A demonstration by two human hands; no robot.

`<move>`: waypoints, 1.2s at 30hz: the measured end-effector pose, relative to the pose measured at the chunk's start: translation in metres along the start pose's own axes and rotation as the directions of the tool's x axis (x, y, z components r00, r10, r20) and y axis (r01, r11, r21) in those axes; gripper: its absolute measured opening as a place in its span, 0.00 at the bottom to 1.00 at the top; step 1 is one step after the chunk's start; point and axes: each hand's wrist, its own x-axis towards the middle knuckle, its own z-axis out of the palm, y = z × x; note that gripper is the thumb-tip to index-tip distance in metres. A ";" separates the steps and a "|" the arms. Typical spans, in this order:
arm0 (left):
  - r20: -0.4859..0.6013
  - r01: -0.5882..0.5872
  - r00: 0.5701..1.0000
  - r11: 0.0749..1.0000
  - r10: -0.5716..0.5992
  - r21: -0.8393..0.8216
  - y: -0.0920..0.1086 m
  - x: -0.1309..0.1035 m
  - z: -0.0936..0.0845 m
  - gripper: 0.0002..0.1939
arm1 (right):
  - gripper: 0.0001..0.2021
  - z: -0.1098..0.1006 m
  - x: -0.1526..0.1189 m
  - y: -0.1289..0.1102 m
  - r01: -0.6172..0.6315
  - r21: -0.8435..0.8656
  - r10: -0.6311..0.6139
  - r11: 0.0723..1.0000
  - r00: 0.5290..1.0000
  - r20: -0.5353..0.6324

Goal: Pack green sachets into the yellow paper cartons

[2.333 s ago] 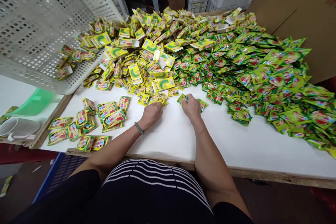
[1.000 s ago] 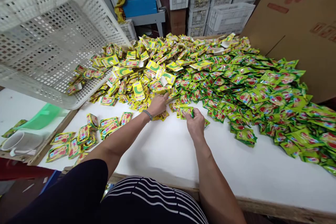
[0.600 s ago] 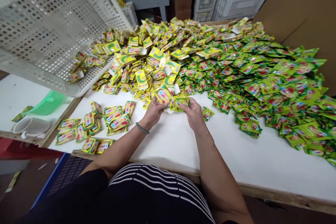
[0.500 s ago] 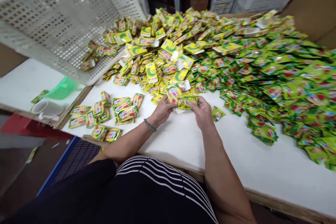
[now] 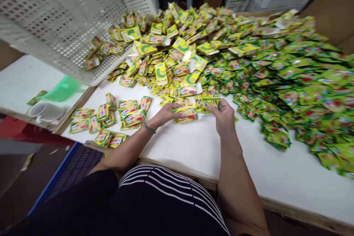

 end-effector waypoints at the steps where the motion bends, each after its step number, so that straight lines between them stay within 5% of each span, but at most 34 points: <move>1: -0.060 0.020 0.998 0.998 -0.024 -0.065 -0.005 0.000 0.003 0.17 | 0.15 0.000 0.002 0.001 0.023 0.037 -0.021 0.999 0.998 -0.056; 6: -0.145 0.045 0.985 0.959 -0.089 -0.280 -0.018 0.002 0.004 0.20 | 0.16 -0.001 0.007 0.002 -0.056 -0.076 0.056 0.996 0.998 -0.004; 12: 0.064 0.146 0.989 0.951 -0.134 -0.271 -0.013 0.001 0.009 0.22 | 0.16 -0.004 0.003 -0.003 -0.068 -0.229 0.099 0.971 0.987 0.125; 19: 0.077 0.102 0.994 0.949 -0.082 -0.299 -0.020 0.004 0.015 0.24 | 0.09 0.001 0.000 -0.010 0.017 -0.504 0.043 0.864 0.993 0.108; 27: 0.147 0.124 0.986 0.917 -0.072 -0.380 -0.015 0.005 0.021 0.23 | 0.14 0.009 -0.004 -0.004 0.043 -0.488 -0.004 0.872 0.997 0.080; 31: 0.134 0.168 0.984 0.885 -0.121 -0.434 -0.013 0.004 0.021 0.23 | 0.14 0.010 -0.006 -0.007 0.072 -0.517 0.052 0.853 0.974 0.221; 36: 0.067 0.140 0.990 0.877 -0.122 -0.460 -0.014 0.004 0.024 0.23 | 0.15 0.015 -0.008 -0.008 0.134 -0.560 -0.117 0.817 0.991 0.067</move>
